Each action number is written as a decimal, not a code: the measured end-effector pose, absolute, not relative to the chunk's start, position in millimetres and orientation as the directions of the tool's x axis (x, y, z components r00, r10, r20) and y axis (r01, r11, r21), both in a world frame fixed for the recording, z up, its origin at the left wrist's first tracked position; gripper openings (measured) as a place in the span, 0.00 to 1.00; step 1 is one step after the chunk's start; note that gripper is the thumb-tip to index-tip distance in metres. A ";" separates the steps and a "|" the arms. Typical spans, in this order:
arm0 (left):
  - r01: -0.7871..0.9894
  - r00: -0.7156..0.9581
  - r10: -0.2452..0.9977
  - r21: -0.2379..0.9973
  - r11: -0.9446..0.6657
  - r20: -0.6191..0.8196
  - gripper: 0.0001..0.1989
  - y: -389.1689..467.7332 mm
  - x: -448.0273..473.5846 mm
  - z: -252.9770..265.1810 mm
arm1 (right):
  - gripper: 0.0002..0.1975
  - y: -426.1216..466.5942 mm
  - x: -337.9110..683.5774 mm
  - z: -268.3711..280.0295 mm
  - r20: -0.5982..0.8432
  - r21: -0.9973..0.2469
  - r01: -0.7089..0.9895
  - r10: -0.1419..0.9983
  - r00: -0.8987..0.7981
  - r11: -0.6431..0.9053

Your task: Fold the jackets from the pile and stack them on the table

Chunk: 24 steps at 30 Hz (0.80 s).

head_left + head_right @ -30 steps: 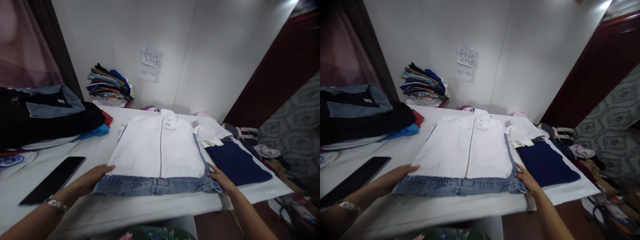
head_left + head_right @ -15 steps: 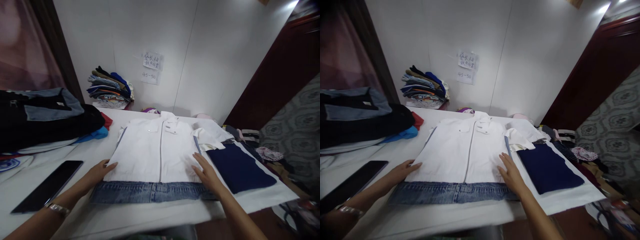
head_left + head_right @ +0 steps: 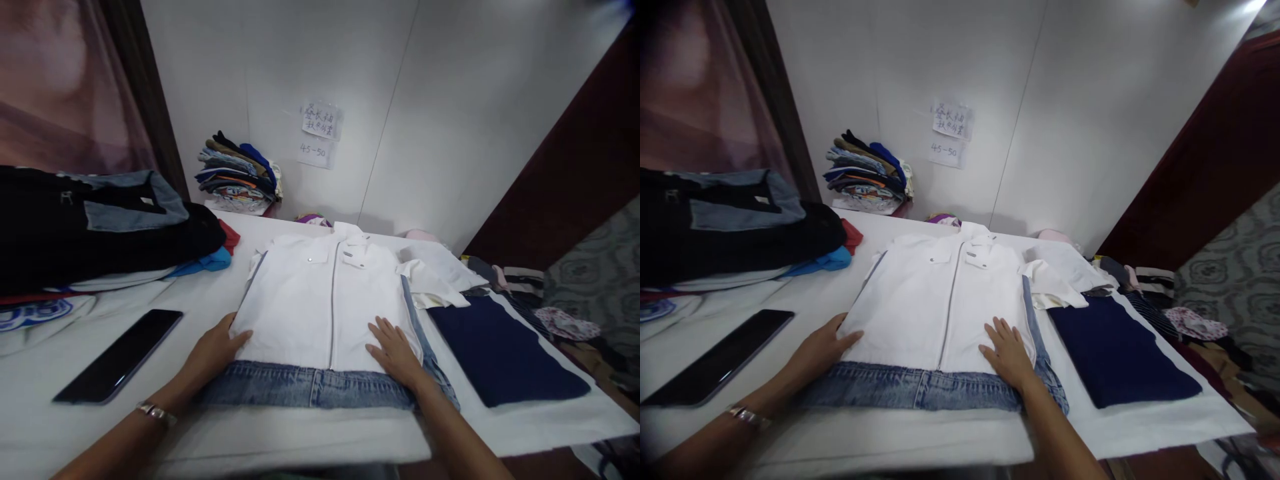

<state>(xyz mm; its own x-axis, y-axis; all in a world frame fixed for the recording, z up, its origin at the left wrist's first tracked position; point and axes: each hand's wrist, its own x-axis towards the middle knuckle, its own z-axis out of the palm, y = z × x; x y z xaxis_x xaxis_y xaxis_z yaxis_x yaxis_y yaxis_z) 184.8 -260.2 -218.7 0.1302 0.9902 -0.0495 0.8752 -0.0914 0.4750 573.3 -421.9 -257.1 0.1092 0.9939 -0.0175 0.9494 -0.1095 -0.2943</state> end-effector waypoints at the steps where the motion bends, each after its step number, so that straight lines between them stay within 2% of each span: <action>1: 0.866 0.127 0.990 0.493 -0.080 -0.062 0.32 -261.9 185.7 -217.5 | 0.29 -422.0 574.0 -258.2 -0.010 -0.301 0.948 0.994 0.109 -0.107; 8: 0.836 0.123 0.987 0.547 -0.044 -0.108 0.33 -261.2 184.8 -217.8 | 0.31 -418.3 565.3 -238.1 -0.053 -0.357 0.923 0.989 0.136 -0.146; 12: 0.818 0.139 0.985 0.572 -0.059 -0.098 0.32 -261.1 184.0 -219.1 | 0.32 -400.8 530.8 -213.8 0.048 -0.389 0.921 0.999 0.005 0.014; 15: 0.804 0.154 0.982 0.592 -0.058 -0.112 0.32 -262.7 183.5 -219.3 | 0.33 -383.8 500.1 -213.8 0.016 -0.393 0.911 0.992 -0.126 0.122; 19: 0.767 0.192 0.978 0.634 -0.096 -0.083 0.31 -264.2 181.5 -221.0 | 0.33 -372.0 478.6 -232.2 -0.062 -0.374 0.913 0.978 -0.197 0.161; 24: 0.701 0.227 0.973 0.700 -0.137 -0.037 0.30 -267.7 178.9 -222.4 | 0.31 -372.9 479.9 -245.4 -0.005 -0.357 0.918 0.982 -0.187 0.173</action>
